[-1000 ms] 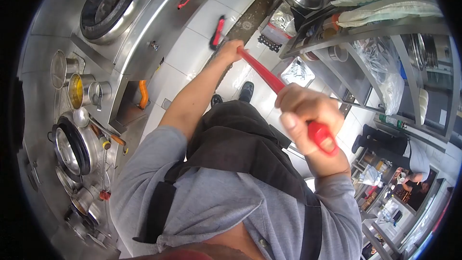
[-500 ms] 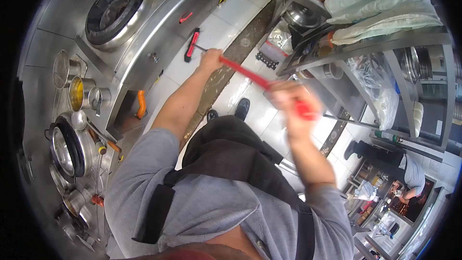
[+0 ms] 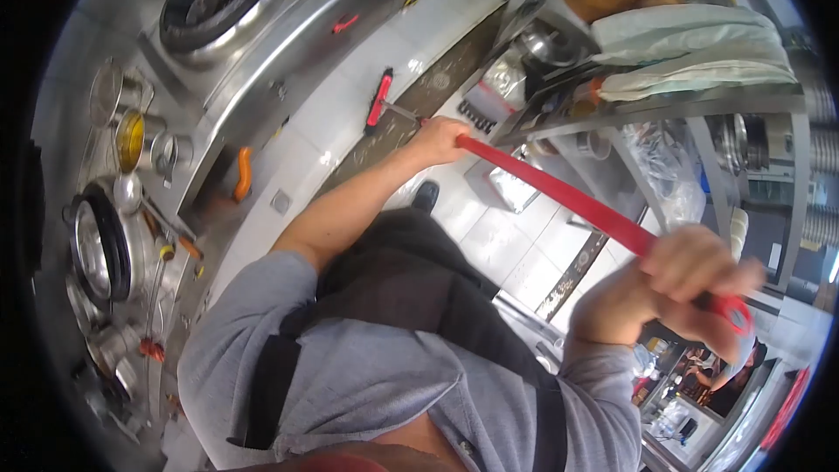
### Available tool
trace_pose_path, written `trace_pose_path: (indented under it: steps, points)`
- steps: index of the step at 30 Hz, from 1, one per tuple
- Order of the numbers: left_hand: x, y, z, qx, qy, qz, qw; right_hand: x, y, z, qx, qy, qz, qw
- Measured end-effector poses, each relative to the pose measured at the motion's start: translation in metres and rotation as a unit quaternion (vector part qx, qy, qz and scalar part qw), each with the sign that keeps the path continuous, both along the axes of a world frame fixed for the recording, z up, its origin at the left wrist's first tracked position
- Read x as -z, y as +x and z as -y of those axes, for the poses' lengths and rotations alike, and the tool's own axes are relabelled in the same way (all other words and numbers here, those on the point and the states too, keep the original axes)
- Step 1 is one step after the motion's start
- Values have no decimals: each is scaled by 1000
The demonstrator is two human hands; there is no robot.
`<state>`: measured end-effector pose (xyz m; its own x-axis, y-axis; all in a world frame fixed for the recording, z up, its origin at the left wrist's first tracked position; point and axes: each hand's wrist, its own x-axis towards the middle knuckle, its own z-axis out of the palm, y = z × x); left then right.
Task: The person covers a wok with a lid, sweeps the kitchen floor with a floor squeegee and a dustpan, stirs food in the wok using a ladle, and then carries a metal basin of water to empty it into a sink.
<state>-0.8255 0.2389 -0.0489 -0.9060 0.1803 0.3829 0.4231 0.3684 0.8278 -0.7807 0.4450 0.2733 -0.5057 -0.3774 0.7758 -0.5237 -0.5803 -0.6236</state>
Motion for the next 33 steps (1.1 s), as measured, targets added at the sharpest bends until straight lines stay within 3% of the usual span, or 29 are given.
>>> trace_pose_path:
  steps: [2,5,6,7,10,13,15,18,19,22,26,33]
  points:
    - [-10,36,6,-11,18,-3,1000,-25,0,-23,5,8,3,1000]
    - [-18,96,23,-138,-15,95,986,-14,-15,-24,45,2,177,983]
    - [-6,116,36,-165,-46,175,970,8,-22,-4,122,60,173,975]
    - [1,135,49,-200,-93,259,940,35,-19,27,244,62,241,937]
    - [61,213,90,-287,-161,302,895,119,-14,84,6,122,391,912]
    - [121,299,121,-320,-174,354,861,177,29,129,-78,150,494,853]
    - [132,325,123,-336,-192,382,839,188,53,143,-105,222,486,839]
    - [149,315,122,-317,-196,384,845,163,56,139,-127,287,360,879]
    - [147,294,112,-333,-176,363,852,151,51,138,-99,208,355,906]
    - [120,211,88,-320,-139,280,894,98,25,124,-99,160,282,941]
    - [74,120,65,-280,-52,207,936,42,16,116,-79,177,169,966]
    - [81,30,45,-250,-41,139,957,39,47,138,19,229,76,970]
